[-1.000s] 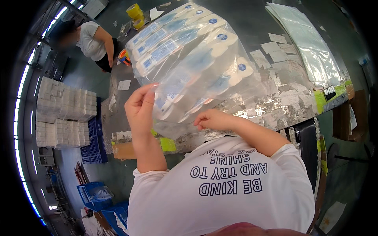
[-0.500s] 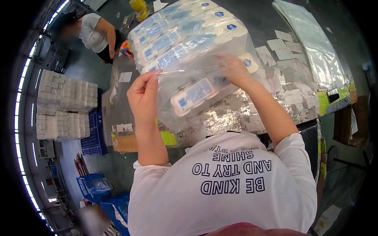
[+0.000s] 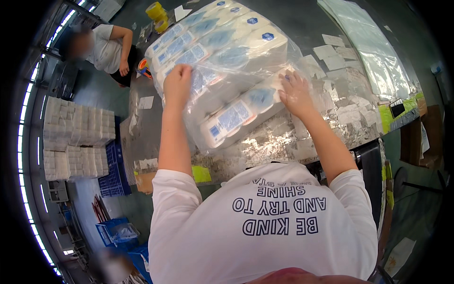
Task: The person places sanitary pads into a large plastic bag, then uses a heating tool to seal the bag and moves the packaged items aside.
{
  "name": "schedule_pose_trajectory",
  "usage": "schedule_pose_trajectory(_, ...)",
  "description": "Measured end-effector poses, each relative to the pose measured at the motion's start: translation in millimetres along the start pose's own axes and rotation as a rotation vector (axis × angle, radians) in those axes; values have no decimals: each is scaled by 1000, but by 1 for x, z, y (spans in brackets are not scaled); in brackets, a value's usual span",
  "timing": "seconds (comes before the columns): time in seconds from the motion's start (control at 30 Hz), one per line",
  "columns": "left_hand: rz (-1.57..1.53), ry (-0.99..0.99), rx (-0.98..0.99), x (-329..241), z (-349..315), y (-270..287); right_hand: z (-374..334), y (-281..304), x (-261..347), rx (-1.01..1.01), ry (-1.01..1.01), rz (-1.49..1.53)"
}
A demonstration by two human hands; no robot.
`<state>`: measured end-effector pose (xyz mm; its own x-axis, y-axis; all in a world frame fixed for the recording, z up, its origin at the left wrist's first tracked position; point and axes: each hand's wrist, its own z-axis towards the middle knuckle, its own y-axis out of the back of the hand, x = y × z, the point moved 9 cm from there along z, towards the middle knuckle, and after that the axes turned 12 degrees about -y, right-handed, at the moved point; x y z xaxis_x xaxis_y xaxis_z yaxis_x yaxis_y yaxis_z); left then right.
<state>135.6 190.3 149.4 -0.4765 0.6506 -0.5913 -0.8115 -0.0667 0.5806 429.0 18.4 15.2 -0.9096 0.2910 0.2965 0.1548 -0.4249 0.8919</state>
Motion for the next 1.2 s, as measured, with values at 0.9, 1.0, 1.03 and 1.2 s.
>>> schedule_pose_trajectory(0.9,111,-97,238,-17,-7,-19,-189,-52,-62,147,-396,-226)
schedule_pose_trajectory(1.0,73,-106,216,-14,-8,-19,-190,-51,-63,113,-402,-183)
schedule_pose_trajectory(1.03,62,-108,217,-13,-8,-19,-190,-52,-64,103,-409,-173)
schedule_pose_trajectory(1.2,46,-90,244,-17,-10,-16,-190,-49,-65,93,-433,-176)
